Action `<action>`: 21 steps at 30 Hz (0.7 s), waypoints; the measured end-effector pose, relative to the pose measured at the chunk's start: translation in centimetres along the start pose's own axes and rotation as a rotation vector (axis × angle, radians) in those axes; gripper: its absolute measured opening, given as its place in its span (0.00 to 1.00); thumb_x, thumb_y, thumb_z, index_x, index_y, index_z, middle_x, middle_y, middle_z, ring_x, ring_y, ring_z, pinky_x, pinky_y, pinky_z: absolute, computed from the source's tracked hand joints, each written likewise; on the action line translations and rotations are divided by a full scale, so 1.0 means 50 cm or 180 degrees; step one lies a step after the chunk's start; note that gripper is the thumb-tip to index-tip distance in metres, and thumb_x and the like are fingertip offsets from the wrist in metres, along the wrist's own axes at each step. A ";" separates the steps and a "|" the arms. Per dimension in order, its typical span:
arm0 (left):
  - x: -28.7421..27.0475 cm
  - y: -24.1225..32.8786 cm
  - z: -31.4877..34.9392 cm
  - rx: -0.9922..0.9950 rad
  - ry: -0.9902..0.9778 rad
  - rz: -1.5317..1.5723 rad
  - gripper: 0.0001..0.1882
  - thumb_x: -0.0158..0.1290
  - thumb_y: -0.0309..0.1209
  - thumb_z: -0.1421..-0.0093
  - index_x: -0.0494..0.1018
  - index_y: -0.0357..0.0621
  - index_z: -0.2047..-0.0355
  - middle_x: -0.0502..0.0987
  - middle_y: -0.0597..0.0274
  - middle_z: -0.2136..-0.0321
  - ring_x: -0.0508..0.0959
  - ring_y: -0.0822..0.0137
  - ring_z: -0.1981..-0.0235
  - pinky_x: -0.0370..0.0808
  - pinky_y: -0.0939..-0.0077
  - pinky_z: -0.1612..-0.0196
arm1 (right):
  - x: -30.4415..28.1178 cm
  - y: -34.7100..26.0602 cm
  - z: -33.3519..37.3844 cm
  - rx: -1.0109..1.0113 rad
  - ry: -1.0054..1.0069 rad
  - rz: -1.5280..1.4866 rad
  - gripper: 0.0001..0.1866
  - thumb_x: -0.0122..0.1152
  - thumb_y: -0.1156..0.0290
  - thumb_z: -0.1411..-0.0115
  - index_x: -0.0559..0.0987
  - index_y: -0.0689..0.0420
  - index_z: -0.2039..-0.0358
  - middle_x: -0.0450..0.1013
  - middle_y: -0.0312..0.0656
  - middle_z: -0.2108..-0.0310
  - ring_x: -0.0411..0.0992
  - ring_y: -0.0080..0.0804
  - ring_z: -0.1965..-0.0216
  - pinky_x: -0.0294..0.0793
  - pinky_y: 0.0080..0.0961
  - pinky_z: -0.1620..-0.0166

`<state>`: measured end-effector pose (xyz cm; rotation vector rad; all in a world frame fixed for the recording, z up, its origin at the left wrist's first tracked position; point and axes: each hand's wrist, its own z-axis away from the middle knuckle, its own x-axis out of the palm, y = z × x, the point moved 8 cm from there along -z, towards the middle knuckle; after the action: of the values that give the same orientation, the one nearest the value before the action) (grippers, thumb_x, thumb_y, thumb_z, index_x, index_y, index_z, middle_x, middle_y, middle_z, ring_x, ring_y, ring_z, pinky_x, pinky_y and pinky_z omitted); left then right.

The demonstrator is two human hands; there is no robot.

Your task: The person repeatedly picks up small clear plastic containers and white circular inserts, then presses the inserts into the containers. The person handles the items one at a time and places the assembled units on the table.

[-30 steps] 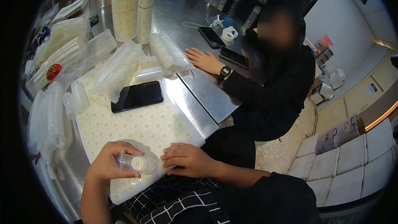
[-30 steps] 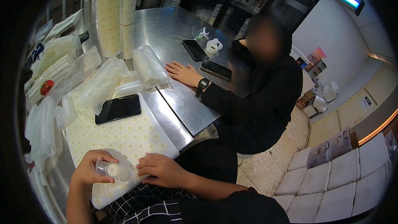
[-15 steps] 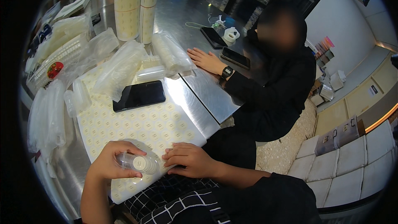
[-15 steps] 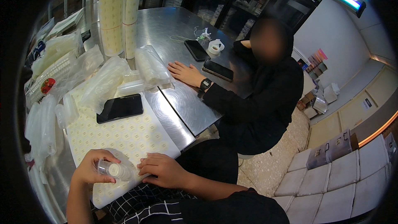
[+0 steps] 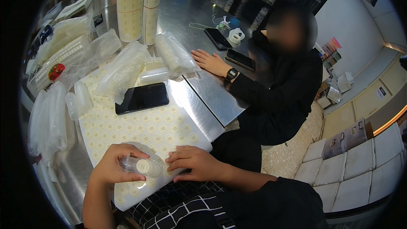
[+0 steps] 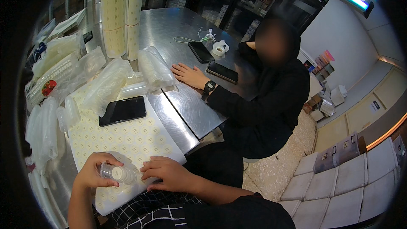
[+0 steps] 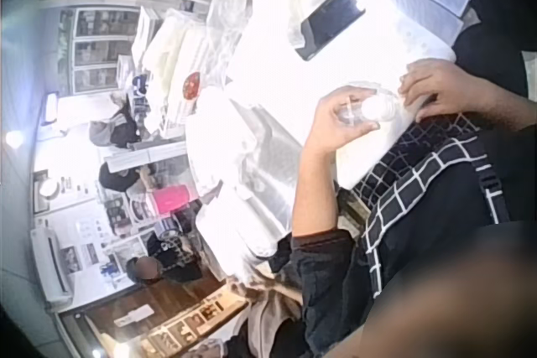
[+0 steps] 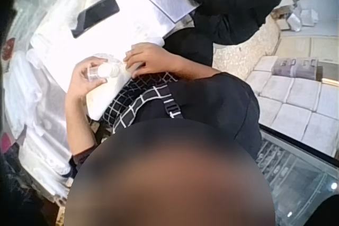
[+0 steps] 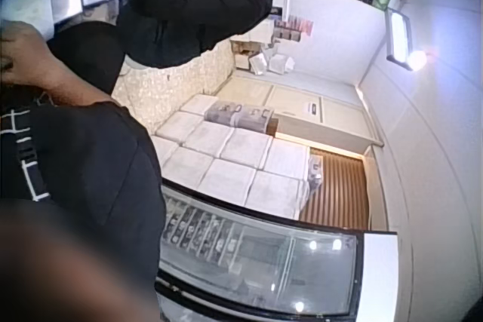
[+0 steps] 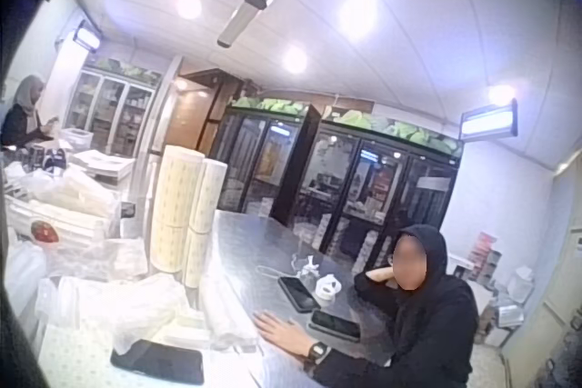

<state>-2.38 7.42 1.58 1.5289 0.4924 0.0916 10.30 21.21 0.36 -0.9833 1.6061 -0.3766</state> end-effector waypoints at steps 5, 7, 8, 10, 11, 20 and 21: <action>-0.002 0.006 -0.001 0.0119 0.0025 -0.0104 0.27 0.75 0.33 0.66 0.81 0.40 0.62 0.81 0.58 0.68 0.79 0.67 0.66 0.73 0.77 0.60 | 0.000 -0.001 -0.003 0.0005 0.0100 0.0008 0.14 0.72 0.65 0.52 0.81 0.52 0.65 0.76 0.37 0.55 0.72 0.41 0.49 0.68 0.39 0.45; -0.003 0.006 -0.003 0.0133 0.0005 -0.0121 0.27 0.75 0.33 0.66 0.81 0.40 0.62 0.81 0.58 0.68 0.79 0.67 0.66 0.73 0.77 0.61 | -0.003 -0.002 -0.004 -0.0040 0.0156 0.0027 0.14 0.72 0.65 0.53 0.81 0.52 0.66 0.76 0.37 0.55 0.72 0.41 0.50 0.69 0.38 0.48; -0.003 0.010 -0.003 0.0222 0.0006 -0.0171 0.27 0.75 0.33 0.66 0.81 0.40 0.62 0.81 0.58 0.67 0.79 0.67 0.66 0.73 0.76 0.61 | -0.004 -0.002 -0.004 -0.0063 0.0183 0.0033 0.14 0.72 0.66 0.53 0.81 0.52 0.66 0.76 0.37 0.55 0.72 0.41 0.51 0.69 0.37 0.49; -0.004 0.001 -0.001 0.0030 0.0039 -0.0027 0.27 0.75 0.32 0.66 0.81 0.40 0.62 0.81 0.58 0.67 0.79 0.67 0.66 0.73 0.76 0.61 | -0.002 -0.001 -0.005 -0.0066 0.0169 0.0002 0.14 0.73 0.66 0.54 0.81 0.53 0.66 0.76 0.37 0.55 0.72 0.41 0.52 0.69 0.37 0.48; -0.004 0.000 0.000 0.0007 0.0059 0.0004 0.27 0.75 0.32 0.66 0.81 0.40 0.62 0.81 0.57 0.67 0.79 0.67 0.66 0.73 0.76 0.61 | -0.002 0.000 -0.005 -0.0045 0.0176 -0.0014 0.14 0.73 0.66 0.54 0.81 0.53 0.66 0.76 0.37 0.55 0.72 0.41 0.52 0.69 0.37 0.48; -0.002 0.006 -0.001 0.0050 0.0031 -0.0025 0.28 0.75 0.31 0.66 0.81 0.40 0.61 0.81 0.59 0.67 0.79 0.67 0.65 0.73 0.77 0.59 | -0.004 -0.003 -0.003 -0.0043 0.0105 -0.0129 0.15 0.73 0.65 0.53 0.81 0.53 0.65 0.76 0.38 0.55 0.71 0.42 0.50 0.68 0.38 0.46; -0.002 0.003 -0.001 -0.0017 0.0016 -0.0003 0.28 0.75 0.31 0.66 0.81 0.40 0.61 0.81 0.59 0.67 0.79 0.67 0.65 0.73 0.77 0.59 | -0.004 -0.004 -0.003 -0.0052 0.0095 -0.0087 0.14 0.73 0.65 0.53 0.81 0.53 0.65 0.76 0.38 0.55 0.71 0.42 0.50 0.68 0.38 0.46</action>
<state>-2.44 7.45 1.75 1.5236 0.4964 0.0959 10.24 21.21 0.65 -1.0172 1.6261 -0.3991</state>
